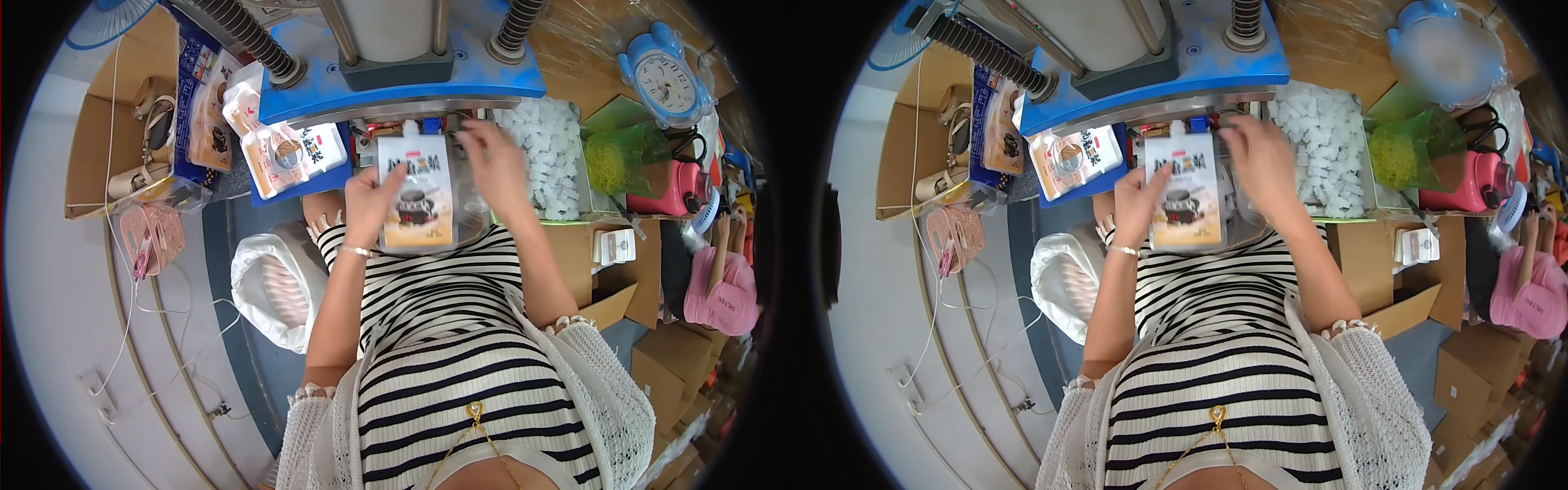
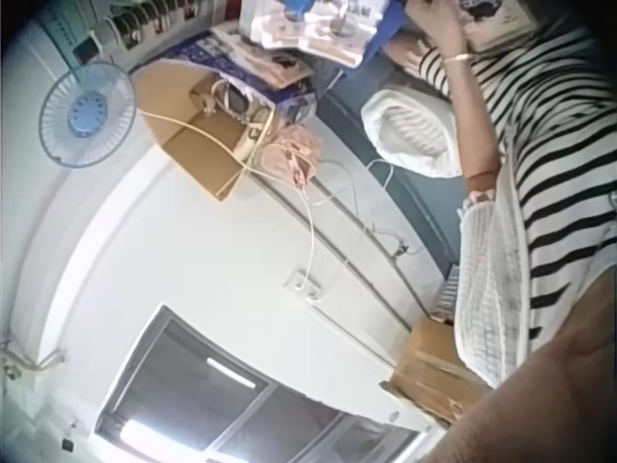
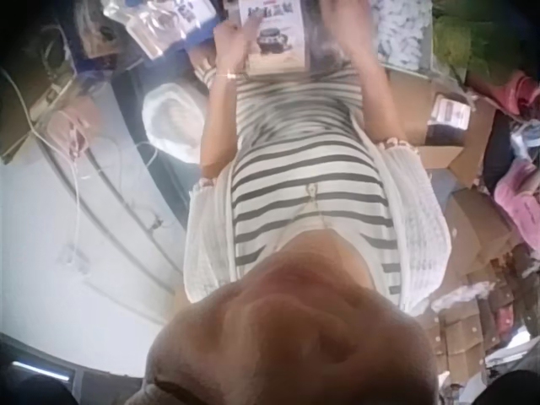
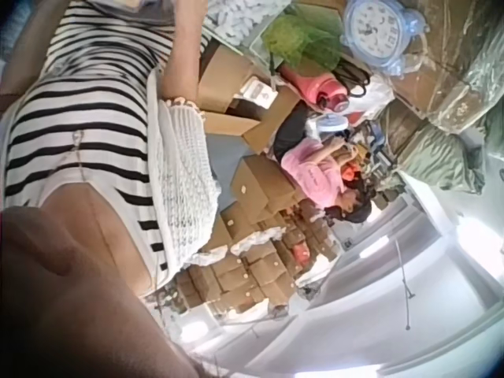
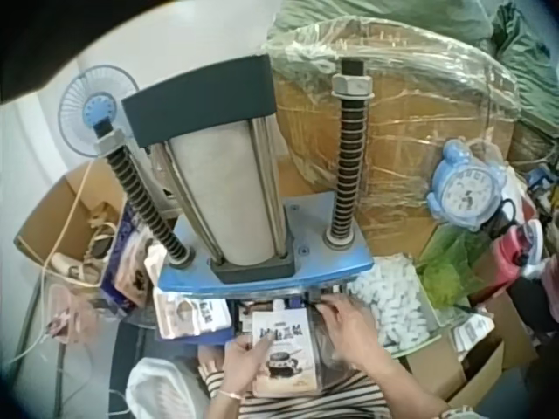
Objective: Sealing plastic packets using a heat-sealing machine and organizing them into cardboard boxes.
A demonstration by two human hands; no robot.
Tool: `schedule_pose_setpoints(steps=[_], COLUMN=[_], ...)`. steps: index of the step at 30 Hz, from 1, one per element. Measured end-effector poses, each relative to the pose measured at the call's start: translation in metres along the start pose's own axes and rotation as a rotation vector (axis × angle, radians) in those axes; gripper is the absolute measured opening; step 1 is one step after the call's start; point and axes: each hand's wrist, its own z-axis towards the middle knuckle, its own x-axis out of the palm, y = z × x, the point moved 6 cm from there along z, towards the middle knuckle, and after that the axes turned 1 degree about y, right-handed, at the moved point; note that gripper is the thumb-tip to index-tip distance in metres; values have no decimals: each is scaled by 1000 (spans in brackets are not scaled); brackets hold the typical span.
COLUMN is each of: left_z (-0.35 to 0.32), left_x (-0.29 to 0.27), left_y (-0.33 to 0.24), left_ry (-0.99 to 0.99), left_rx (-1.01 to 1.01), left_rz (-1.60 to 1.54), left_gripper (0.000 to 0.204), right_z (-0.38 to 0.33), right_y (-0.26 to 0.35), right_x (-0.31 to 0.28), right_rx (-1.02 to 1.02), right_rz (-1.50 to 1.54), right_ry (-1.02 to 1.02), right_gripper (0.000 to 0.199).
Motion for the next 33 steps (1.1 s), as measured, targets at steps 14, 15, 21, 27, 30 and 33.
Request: schedule_pose_setpoints(steps=[14,15,21,27,30,33], left_z=[-34,-33,-36,-47,-67,-62], left_x=[-51,-50,-62,-83,-54,-24], left_y=[-44,-22,-18,-61,-86,-61], left_ry=[-698,-623,-500,-546,-313,-108], left_rx=[693,636,698,533,476,341], left_rz=[1285,1336,1084,933,812,567], left_gripper=[43,45,26,15,16,18], right_z=[-7,-6,-13,-21,-30,-10], right_y=[-43,-41,-51,-65,-40,18], right_x=[-13,-13,-21,-27,-15,-12], right_rx=[45,31,-23,316,444,171], right_rz=[-589,-594,-452,234,681,641], right_ry=[117,143,57,25,-11,2], right_gripper=[29,29,26,20,20,18])
